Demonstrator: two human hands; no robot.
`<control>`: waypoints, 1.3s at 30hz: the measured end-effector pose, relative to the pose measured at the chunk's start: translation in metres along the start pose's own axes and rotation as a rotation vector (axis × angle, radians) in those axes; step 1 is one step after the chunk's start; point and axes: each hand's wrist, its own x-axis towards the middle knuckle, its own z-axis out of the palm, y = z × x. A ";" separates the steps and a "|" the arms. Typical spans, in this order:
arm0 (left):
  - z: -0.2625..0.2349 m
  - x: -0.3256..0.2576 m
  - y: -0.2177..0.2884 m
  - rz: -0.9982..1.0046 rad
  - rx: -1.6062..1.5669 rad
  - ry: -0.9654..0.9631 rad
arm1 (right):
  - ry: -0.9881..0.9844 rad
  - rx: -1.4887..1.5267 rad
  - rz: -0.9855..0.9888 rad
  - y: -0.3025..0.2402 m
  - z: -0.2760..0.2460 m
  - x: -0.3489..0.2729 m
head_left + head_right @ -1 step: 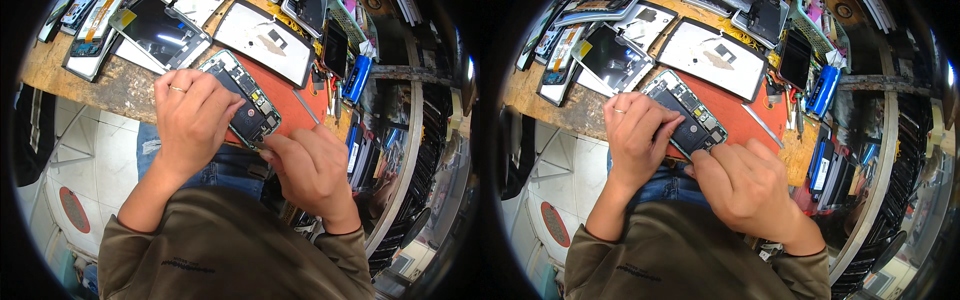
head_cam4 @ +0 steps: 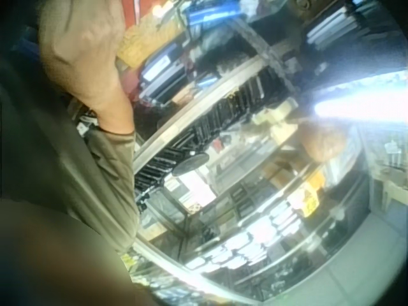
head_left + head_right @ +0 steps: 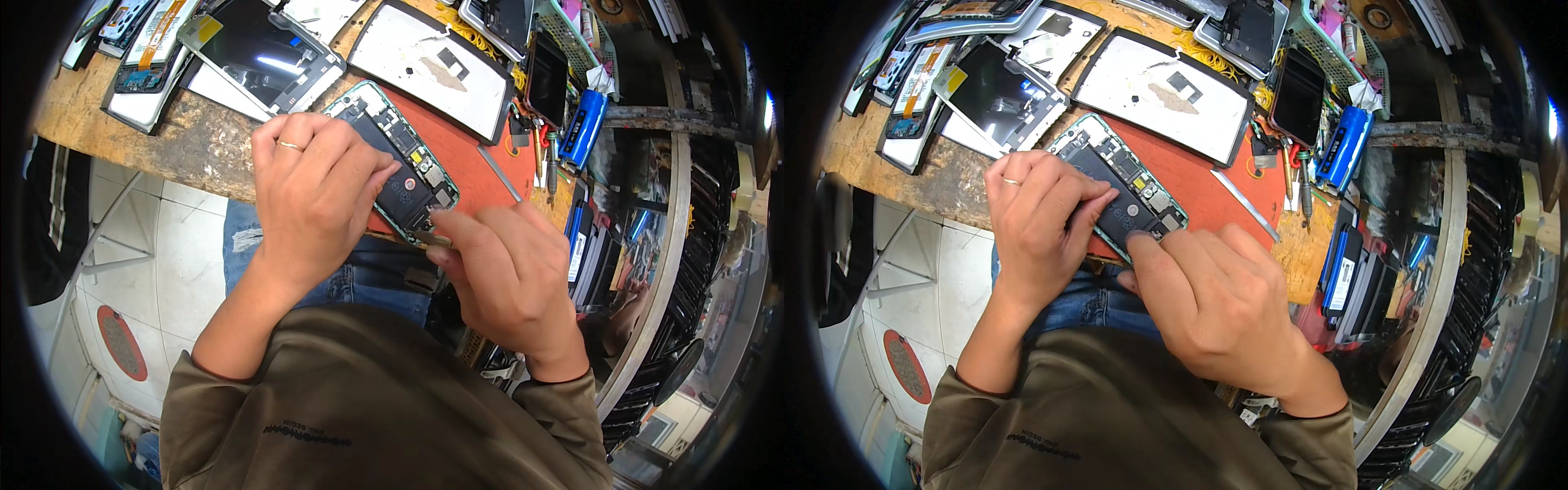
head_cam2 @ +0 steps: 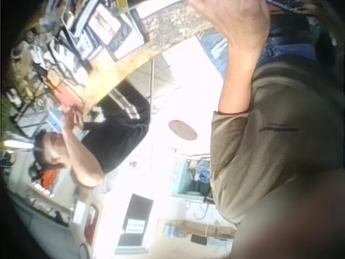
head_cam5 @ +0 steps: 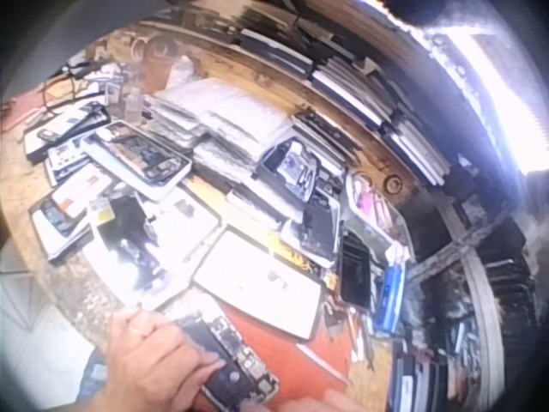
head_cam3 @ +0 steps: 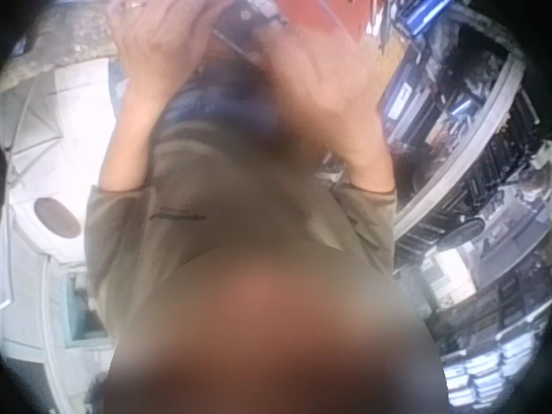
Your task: The person uses a screwdriver to remove screws from a disassembled smartphone and manipulates internal components with their fingers. They repeatedly adjust the motherboard and connectors while working at a cluttered repair bench.
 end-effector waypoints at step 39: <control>-0.023 0.044 -0.003 0.015 0.222 -0.244 | 0.895 1.118 0.687 0.041 0.088 -0.086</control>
